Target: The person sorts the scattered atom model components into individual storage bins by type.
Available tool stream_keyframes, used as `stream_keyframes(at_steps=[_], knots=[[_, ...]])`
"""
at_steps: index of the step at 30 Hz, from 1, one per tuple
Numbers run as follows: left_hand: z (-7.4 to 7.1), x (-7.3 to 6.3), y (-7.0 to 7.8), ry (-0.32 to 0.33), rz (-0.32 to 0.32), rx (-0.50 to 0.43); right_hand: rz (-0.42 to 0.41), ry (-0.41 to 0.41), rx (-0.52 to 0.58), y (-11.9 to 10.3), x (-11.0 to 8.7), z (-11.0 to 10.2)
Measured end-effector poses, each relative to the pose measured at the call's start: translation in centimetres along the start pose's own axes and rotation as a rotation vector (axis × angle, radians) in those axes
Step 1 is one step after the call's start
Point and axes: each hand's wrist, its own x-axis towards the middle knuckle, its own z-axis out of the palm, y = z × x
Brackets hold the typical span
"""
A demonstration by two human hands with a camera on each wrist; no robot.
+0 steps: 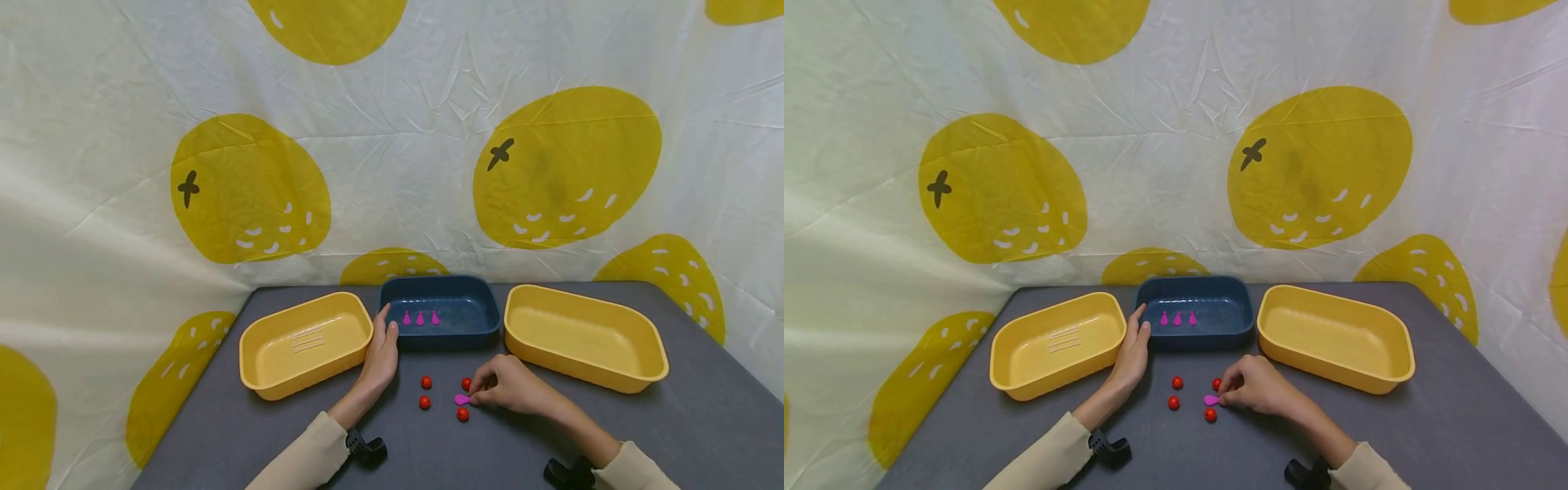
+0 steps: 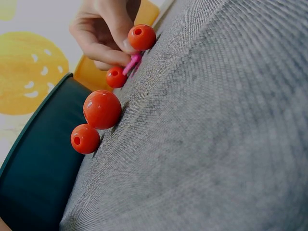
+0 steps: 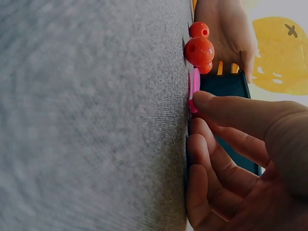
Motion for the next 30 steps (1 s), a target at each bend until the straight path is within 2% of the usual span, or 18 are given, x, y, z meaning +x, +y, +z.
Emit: stream_keyframes(at_steps=[24,30], knots=[[0.02,0.02,0.17,0.001,0.001,-0.009,-0.028,-0.035,0.026,-0.17,-0.18,-0.41],[-0.03,0.09,0.1,-0.004,0.001,-0.013,-0.013,-0.046,0.028,-0.34,-0.24,-0.53]])
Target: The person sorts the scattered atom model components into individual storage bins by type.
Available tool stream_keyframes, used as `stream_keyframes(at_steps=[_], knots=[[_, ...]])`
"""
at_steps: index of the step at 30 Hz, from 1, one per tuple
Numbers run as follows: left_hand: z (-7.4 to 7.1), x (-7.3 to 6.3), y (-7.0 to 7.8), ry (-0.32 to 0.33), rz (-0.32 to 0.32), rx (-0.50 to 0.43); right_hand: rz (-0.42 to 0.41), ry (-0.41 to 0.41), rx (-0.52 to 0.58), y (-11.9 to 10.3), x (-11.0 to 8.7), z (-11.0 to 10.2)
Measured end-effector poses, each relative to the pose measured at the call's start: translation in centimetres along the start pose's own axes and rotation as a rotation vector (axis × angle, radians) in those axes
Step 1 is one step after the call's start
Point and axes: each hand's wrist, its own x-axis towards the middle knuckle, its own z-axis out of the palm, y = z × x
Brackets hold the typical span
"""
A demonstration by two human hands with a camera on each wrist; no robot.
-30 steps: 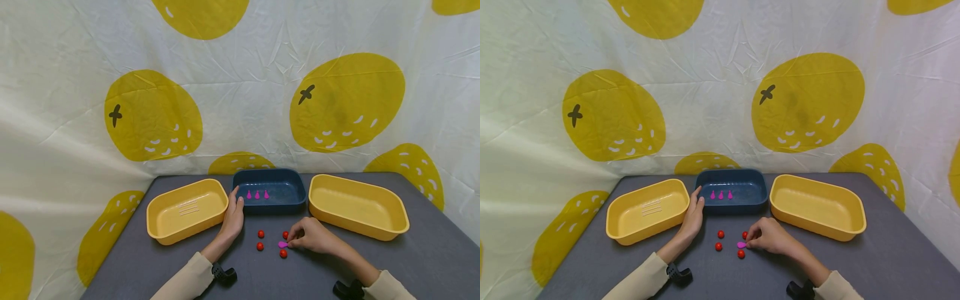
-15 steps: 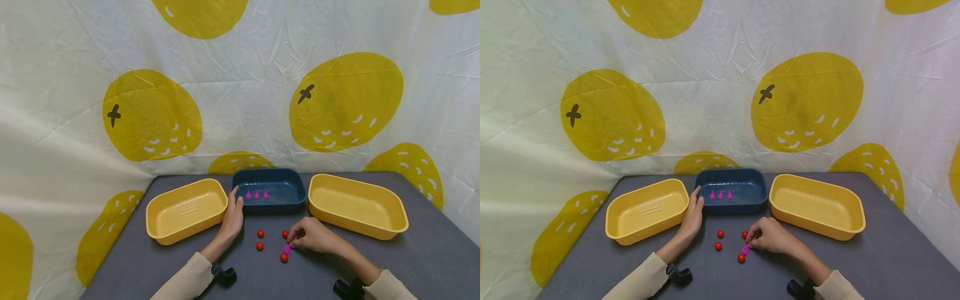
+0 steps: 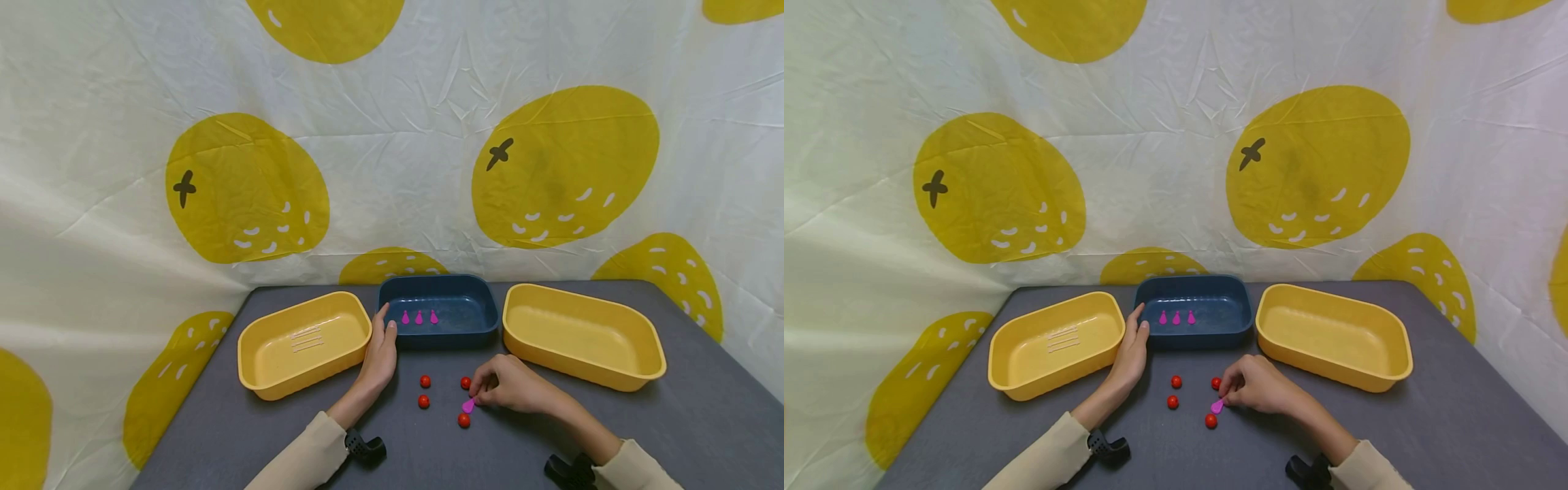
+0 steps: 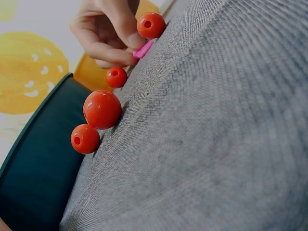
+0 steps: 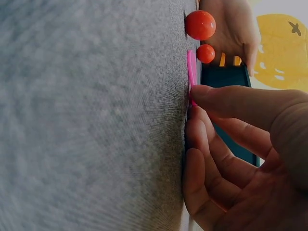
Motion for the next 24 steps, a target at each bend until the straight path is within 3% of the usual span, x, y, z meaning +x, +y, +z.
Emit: stream_keyframes(at_steps=[13,24], knots=[[-0.02,-0.02,0.09,0.008,0.005,0.003,0.02,-0.018,-0.001,0.06,0.03,-0.46],[-0.02,-0.09,-0.19,-0.013,0.0,0.0,-0.009,0.002,-0.009,0.38,-0.1,-0.82]])
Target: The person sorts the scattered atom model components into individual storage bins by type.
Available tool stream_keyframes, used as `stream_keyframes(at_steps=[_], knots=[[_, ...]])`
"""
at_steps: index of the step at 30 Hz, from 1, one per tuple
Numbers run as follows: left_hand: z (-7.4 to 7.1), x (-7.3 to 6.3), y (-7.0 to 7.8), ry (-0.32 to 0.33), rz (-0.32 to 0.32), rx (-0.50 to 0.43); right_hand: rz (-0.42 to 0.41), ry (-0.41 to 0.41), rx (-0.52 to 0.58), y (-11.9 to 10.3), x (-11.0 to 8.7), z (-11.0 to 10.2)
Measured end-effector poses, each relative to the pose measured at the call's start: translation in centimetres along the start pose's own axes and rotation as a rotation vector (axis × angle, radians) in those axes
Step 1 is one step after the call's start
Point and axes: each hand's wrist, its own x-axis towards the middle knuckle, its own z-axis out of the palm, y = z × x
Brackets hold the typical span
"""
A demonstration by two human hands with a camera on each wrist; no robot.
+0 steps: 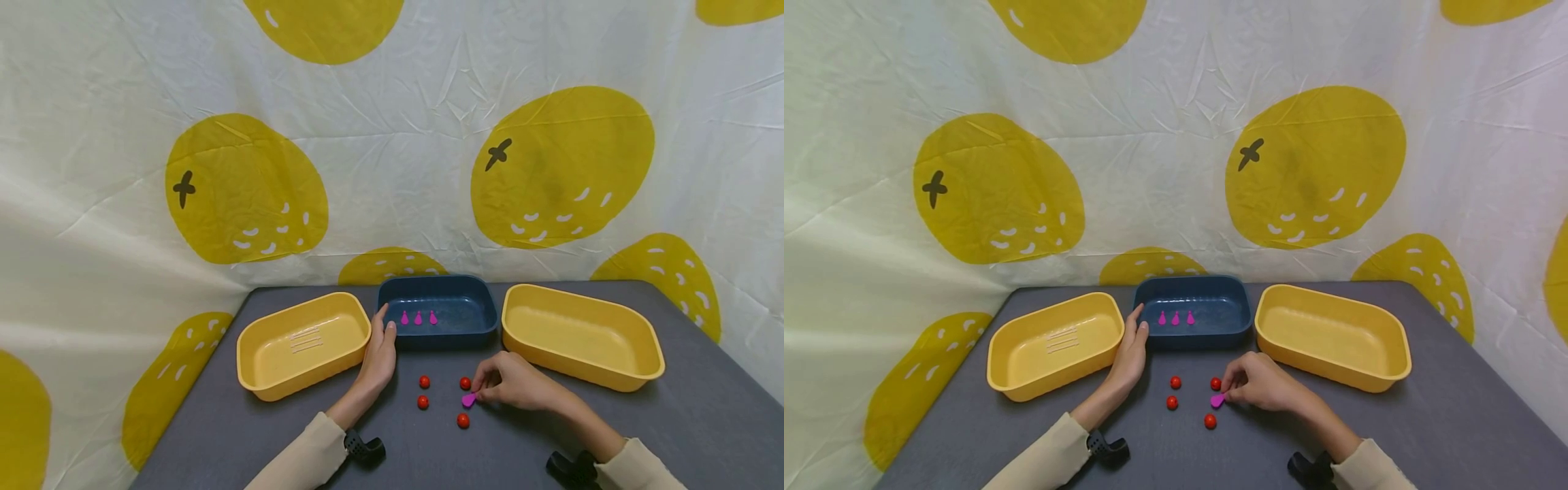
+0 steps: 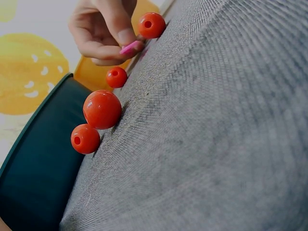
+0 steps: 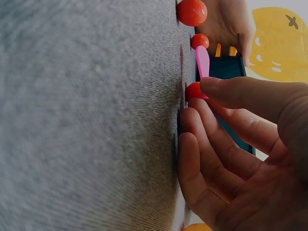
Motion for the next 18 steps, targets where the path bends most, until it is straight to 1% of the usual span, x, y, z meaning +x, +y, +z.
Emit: stream_keyframes(at_steps=[10,18], knots=[[0.0,0.0,-0.1,0.009,0.003,0.004,0.0,0.002,0.069,-0.1,-0.2,-0.6],[0.0,0.1,-0.1,0.004,0.001,0.003,0.009,0.045,0.064,-0.2,-0.4,-1.1]])
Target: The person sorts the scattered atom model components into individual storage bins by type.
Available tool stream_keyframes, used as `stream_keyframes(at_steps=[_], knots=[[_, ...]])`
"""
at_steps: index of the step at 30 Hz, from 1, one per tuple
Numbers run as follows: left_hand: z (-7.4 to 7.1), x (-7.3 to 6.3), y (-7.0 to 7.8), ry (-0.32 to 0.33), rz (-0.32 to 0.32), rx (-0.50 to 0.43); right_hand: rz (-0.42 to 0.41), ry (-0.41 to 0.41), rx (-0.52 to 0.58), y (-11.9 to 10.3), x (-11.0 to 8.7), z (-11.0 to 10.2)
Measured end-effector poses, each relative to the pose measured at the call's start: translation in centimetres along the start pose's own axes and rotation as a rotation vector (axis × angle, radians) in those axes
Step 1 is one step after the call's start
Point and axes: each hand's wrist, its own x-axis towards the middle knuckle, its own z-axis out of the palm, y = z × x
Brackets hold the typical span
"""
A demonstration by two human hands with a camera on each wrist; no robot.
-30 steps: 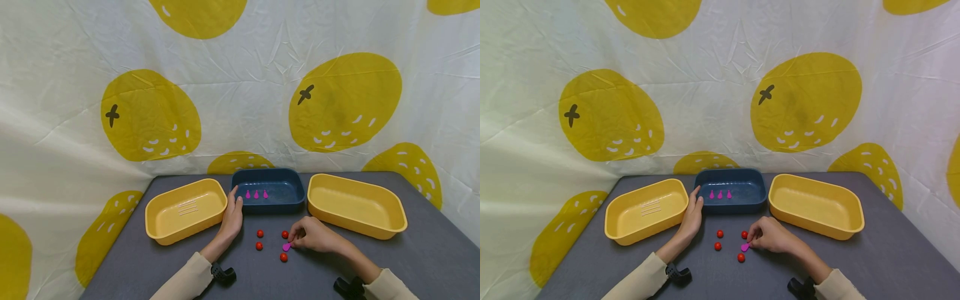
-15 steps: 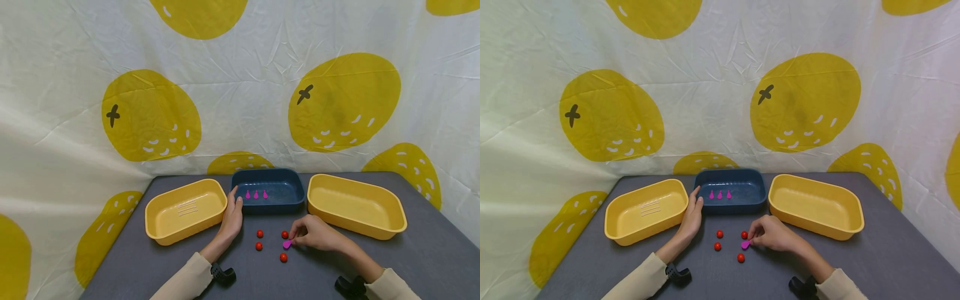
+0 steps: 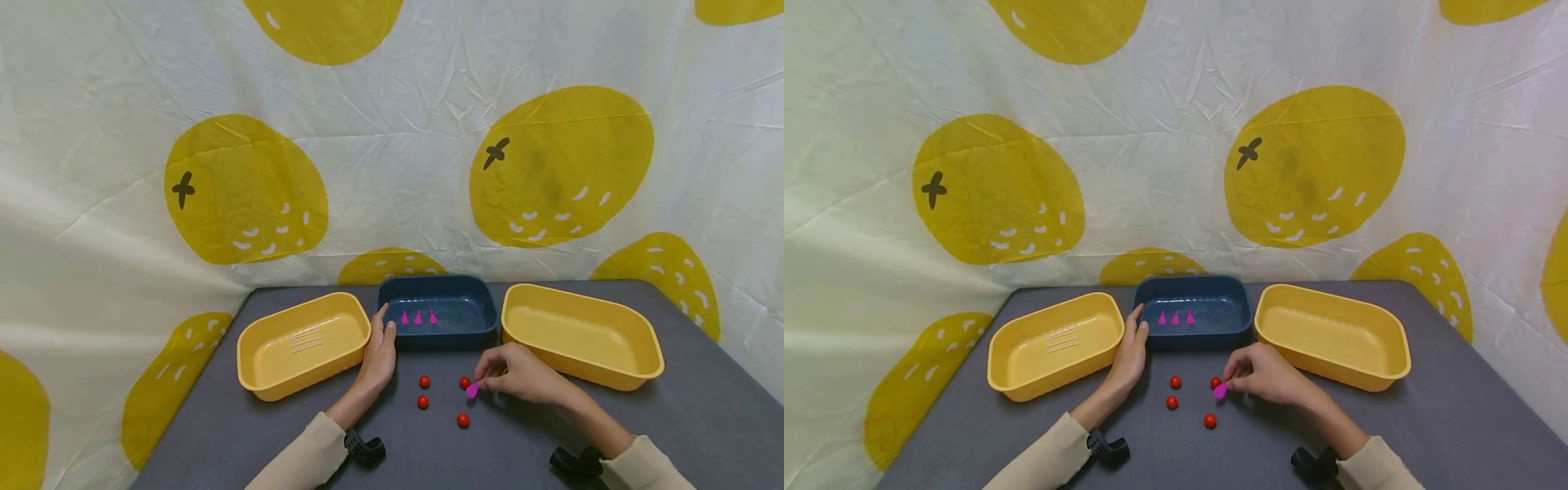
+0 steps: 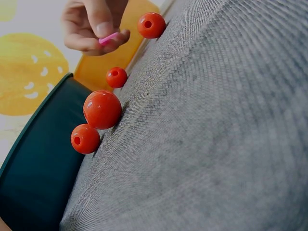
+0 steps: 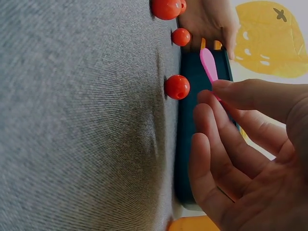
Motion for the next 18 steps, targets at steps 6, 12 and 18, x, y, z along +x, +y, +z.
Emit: stream_keyframes(at_steps=[6,12,18], knots=[[0.05,0.04,0.05,-0.003,0.002,-0.005,-0.021,0.035,-0.001,0.07,-0.08,-0.27],[0.03,0.04,0.08,-0.002,-0.007,-0.001,-0.053,0.038,0.055,0.23,-0.16,-0.53],[0.01,0.09,0.08,0.006,-0.008,-0.001,-0.026,0.067,0.074,-0.03,-0.08,-0.7]])
